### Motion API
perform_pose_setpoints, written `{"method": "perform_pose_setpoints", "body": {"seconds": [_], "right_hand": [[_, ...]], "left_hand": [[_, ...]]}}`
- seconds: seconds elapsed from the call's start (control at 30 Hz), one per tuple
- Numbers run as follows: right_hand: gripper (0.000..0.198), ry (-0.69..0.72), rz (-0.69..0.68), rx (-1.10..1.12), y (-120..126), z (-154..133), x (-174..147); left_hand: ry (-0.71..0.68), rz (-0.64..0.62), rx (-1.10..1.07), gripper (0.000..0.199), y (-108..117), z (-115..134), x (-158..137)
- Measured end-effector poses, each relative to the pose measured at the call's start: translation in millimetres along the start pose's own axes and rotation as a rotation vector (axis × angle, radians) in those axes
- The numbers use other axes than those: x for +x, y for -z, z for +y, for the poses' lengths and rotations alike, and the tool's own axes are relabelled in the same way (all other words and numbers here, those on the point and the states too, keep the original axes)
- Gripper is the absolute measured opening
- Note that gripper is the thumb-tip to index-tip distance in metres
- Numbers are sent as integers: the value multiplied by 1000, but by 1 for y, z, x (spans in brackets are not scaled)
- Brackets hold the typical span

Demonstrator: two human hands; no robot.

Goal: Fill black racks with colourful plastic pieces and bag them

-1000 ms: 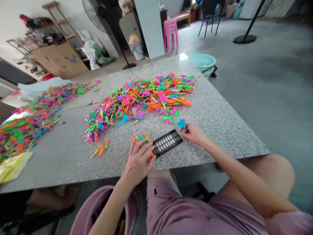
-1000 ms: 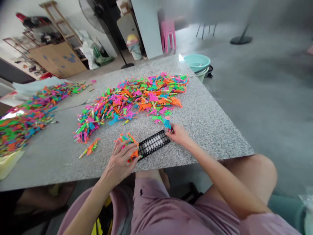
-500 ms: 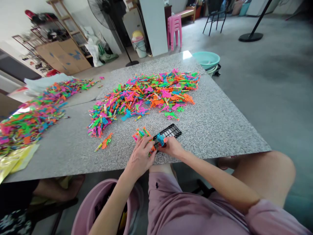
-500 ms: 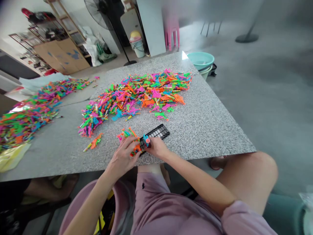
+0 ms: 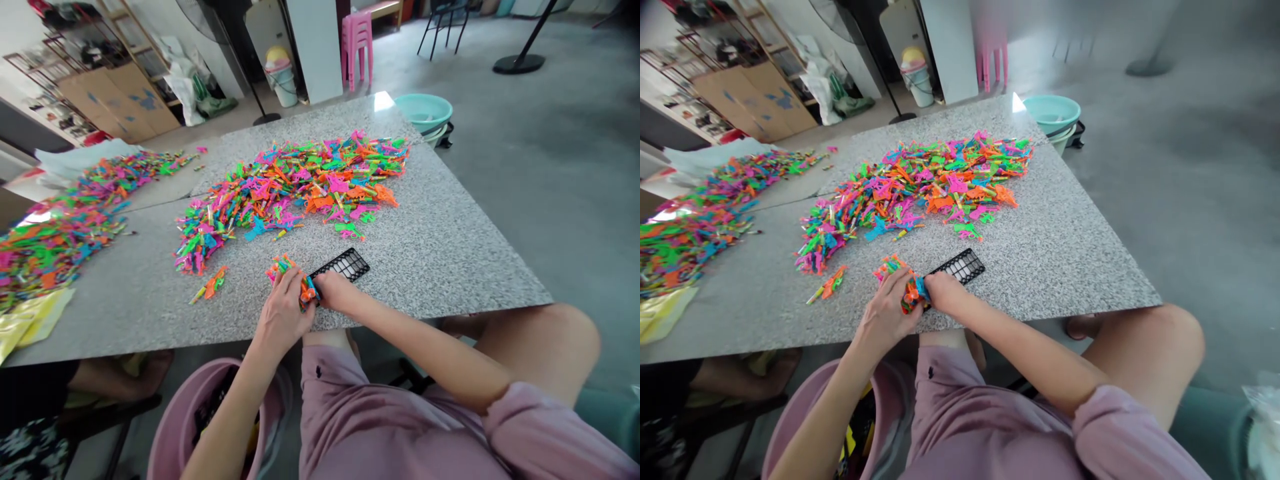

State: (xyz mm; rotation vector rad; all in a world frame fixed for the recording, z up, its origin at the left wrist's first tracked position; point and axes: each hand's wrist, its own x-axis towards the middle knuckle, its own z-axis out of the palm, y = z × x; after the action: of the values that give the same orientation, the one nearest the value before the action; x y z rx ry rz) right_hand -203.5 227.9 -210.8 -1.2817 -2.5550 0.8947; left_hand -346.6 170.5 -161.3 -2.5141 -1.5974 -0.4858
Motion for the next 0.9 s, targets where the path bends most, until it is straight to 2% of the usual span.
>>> {"method": "perform_pose_setpoints", "body": {"seconds": [0.13,0.43,0.57,0.63,0.73,0.8,0.9], "right_hand": [[23,6,-18,13,0,4,-3],[24,1,-20,2,-8,-5,-2],[32,120,-10,142,2,23,2],[33,56,86,134,17,48,8],[39,-217,307,-125,35,75,8],[44,-297,302,-310,37,79,1],[38,-274,199,-416,38,75,-7]], "left_hand": [[51,-12,4,52,-2,2,0],[46,11,-24,57,4,8,-5],[28,101,26,41,3,6,-6],[-10,153,1,33,1,2,-5],[-47,176,-23,29,0,-7,-4],[-70,134,-40,29,3,-16,-6],[-137,12,-73,30,11,-29,-11]]}}
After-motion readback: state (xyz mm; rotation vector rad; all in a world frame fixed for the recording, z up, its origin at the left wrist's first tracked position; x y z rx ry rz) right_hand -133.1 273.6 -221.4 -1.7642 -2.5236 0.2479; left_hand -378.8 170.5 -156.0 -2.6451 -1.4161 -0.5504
